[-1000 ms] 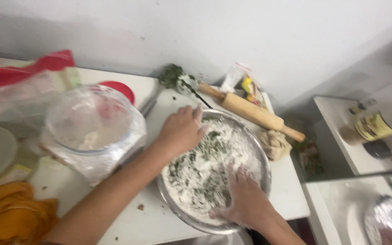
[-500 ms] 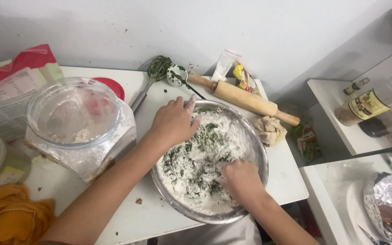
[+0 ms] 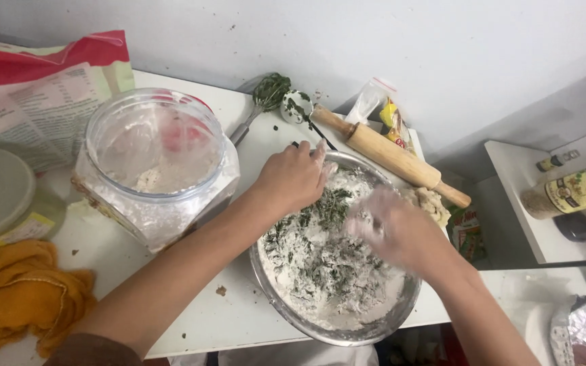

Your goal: Knead the dough with green leaves in a bowl and add some seasoning from a small bottle.

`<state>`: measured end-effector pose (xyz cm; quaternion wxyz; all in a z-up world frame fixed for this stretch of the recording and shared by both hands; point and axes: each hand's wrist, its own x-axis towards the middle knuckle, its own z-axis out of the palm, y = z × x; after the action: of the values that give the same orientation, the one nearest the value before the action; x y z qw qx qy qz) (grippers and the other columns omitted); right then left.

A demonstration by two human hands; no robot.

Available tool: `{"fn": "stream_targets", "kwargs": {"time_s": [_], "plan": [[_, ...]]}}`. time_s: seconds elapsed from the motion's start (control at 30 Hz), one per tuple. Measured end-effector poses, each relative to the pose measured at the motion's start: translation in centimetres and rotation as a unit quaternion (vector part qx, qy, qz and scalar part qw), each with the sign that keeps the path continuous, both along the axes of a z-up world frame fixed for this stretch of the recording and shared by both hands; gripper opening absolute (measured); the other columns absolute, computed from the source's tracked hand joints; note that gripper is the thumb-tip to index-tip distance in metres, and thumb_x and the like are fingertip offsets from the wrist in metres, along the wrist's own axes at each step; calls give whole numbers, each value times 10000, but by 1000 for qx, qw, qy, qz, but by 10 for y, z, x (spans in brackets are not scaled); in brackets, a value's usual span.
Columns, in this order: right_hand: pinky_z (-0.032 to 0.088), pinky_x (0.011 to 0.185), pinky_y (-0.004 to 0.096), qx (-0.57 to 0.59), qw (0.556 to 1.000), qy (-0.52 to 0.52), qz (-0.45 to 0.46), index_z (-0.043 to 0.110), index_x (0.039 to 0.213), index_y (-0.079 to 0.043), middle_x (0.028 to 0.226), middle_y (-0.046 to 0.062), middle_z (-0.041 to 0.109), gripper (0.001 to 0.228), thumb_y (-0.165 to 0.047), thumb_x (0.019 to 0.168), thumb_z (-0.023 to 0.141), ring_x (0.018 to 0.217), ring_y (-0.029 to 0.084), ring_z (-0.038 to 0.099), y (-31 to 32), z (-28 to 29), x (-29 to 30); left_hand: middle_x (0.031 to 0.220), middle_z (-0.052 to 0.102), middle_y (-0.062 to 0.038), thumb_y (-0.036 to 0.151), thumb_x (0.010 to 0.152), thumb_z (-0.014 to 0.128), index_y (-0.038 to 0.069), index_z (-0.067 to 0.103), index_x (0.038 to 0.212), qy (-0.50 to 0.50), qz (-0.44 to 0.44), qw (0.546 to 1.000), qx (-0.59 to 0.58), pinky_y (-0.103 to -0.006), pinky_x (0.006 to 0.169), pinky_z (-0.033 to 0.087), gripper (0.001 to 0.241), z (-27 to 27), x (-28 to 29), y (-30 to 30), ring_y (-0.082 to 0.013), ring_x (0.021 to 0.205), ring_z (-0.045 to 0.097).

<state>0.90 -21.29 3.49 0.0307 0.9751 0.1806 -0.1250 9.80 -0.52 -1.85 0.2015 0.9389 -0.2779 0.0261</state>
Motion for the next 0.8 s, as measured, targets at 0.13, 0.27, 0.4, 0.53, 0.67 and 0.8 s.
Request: {"fn": "stream_targets", "kwargs": {"time_s": [0.13,0.27,0.4,0.53,0.67,0.8], "plan": [[360,1146,544,26,989,-23,-141,476,1460,-146,1578,199,375,603,-547,1009,465,1433,368,412,37,-29,21,939,669,-235,478,1085,278,-60,381,1518,52,35,995,-78,-474,771,592,698,4,7,-4,-366,934,665],[338,1113,583,87,991,-59,-79,271,1543,41,1445,347,265,942,-545,902,635,1305,475,350,61,-77,16,826,676,-273,509,1066,273,-99,412,1478,85,62,981,-160,-470,753,603,747,9,5,2,-384,893,684],[448,957,566,31,983,-179,-12,481,1326,81,1209,291,530,707,-479,916,617,1090,413,527,66,-90,19,888,691,-305,542,1059,298,-75,477,1463,102,56,976,-183,-480,791,598,758,9,5,2,-412,901,705],[486,943,554,110,970,-209,51,612,1255,-23,1041,221,644,488,-396,942,593,960,369,603,47,-107,44,971,686,-293,578,1038,307,2,417,1513,35,34,993,-111,-502,807,574,754,-13,8,-9,-399,917,690],[539,646,483,7,973,-204,106,693,1075,-33,814,193,658,522,-475,802,650,653,332,630,41,-108,74,1062,632,-308,625,1013,274,118,191,1615,6,27,999,23,-488,788,552,791,2,7,-3,-376,918,655],[534,501,420,88,931,-262,237,701,924,-18,728,132,677,527,-543,890,691,514,248,624,22,-109,88,1142,593,-308,594,1034,240,152,115,1633,65,54,995,48,-459,766,572,755,20,-3,0,-362,927,647]]}}
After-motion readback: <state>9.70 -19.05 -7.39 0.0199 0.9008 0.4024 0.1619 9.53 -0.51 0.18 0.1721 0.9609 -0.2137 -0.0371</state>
